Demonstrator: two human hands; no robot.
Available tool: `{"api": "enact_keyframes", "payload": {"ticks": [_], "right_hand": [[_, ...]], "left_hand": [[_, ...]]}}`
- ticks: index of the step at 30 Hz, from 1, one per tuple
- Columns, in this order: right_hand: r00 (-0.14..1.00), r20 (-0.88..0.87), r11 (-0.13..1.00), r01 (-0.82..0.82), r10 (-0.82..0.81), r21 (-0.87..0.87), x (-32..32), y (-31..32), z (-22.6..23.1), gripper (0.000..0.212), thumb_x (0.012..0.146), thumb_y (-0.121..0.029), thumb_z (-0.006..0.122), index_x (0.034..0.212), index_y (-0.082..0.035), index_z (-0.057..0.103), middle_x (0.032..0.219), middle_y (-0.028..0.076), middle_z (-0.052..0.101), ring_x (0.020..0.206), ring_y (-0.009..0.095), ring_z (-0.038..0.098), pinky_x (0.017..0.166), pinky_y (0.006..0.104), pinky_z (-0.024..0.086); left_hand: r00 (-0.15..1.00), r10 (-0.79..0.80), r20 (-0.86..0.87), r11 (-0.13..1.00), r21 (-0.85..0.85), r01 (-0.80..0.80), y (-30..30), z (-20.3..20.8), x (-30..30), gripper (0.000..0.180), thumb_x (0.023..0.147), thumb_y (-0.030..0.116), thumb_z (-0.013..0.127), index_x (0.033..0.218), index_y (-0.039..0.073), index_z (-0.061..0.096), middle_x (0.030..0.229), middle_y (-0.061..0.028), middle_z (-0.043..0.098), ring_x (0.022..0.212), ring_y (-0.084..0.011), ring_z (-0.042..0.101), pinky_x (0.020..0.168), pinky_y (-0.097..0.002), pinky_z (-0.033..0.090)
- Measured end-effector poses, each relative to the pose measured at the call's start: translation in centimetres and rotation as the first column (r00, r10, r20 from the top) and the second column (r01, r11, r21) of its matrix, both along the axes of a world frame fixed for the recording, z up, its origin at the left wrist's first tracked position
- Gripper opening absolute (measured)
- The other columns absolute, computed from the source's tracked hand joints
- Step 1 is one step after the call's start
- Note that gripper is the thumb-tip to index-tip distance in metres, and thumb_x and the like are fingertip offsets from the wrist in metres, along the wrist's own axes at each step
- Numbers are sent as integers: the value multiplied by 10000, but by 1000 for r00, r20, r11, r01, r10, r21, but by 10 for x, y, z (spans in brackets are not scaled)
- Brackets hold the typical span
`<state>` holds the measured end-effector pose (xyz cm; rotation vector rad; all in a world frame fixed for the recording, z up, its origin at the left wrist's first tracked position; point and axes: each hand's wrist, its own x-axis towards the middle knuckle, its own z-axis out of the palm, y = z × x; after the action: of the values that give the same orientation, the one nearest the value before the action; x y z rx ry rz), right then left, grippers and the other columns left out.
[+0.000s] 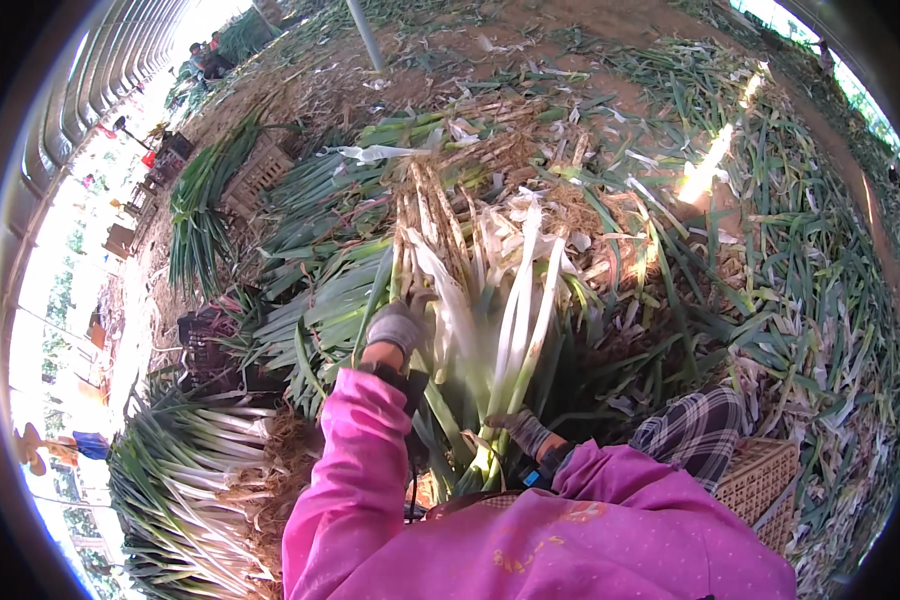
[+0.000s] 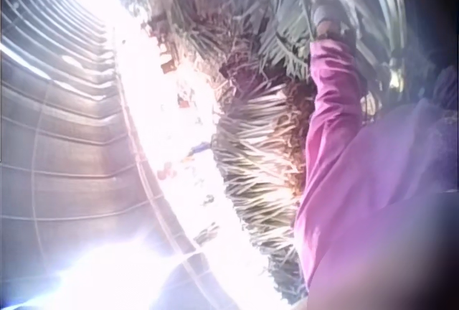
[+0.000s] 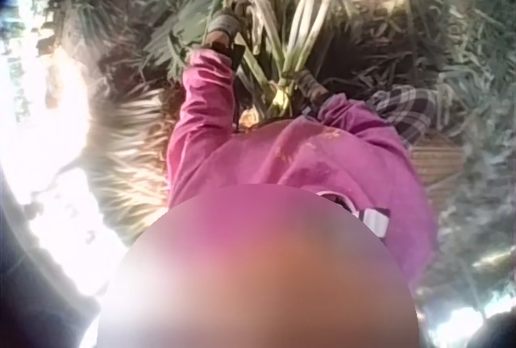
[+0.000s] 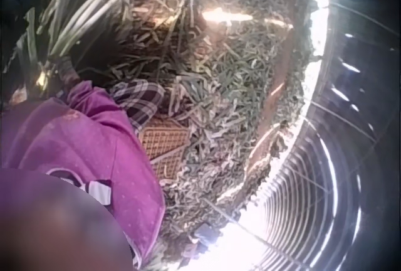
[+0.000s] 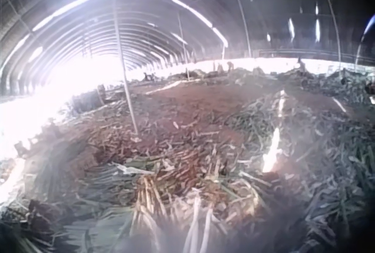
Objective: The person peels the outer layers from leeks by hand and tosses the cleaned leeks onto a pile.
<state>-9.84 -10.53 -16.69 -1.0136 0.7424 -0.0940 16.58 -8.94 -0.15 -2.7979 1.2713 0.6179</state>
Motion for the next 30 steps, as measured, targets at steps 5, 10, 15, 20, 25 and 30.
{"api": "enact_keyframes", "payload": {"ticks": [5,10,15,20,25,30], "right_hand": [[999,-35,999,-36,35,-34,-7,-5,-3,248,638,-157,732,833,-36,639,759,46,628,658,144,565,588,307,459],[999,-44,1000,-27,28,10,0,0,26,245,654,-153,728,848,-26,650,791,40,642,672,140,563,652,294,450],[988,154,995,-16,32,-101,-20,-12,10,195,724,-119,674,876,1,659,822,39,654,721,136,589,691,293,455],[984,174,996,53,-40,-68,-23,4,-4,172,734,-130,668,843,2,660,793,46,654,705,128,591,681,295,463],[974,223,989,74,-43,-131,-39,-13,7,141,763,-99,617,863,0,635,813,66,648,740,155,608,704,308,491],[906,360,802,38,224,-596,-60,-12,47,177,739,-124,664,882,-25,629,811,37,629,702,121,583,636,278,480]], "left_hand": [[999,38,-29,988,148,-33,-14,34,-7,504,744,365,561,1222,333,403,1036,-145,585,937,-320,591,792,-413,484],[962,-269,-54,957,-130,260,86,-17,-70,406,823,303,481,1186,122,449,984,-192,597,901,-336,593,772,-383,485],[970,-77,-232,997,-25,73,109,33,-138,570,683,278,625,1163,34,438,891,-198,607,843,-348,597,722,-425,468],[900,137,-415,850,-417,-321,113,2,-114,558,646,197,649,1152,41,475,869,-196,609,803,-341,597,689,-396,471],[765,14,-644,822,-428,-375,91,-17,-119,720,629,238,663,1277,80,391,960,-217,590,864,-355,581,757,-402,460],[910,415,-16,893,-187,-410,82,-35,-83,724,630,310,692,1228,20,406,1062,-219,550,952,-364,543,797,-387,448]]}}
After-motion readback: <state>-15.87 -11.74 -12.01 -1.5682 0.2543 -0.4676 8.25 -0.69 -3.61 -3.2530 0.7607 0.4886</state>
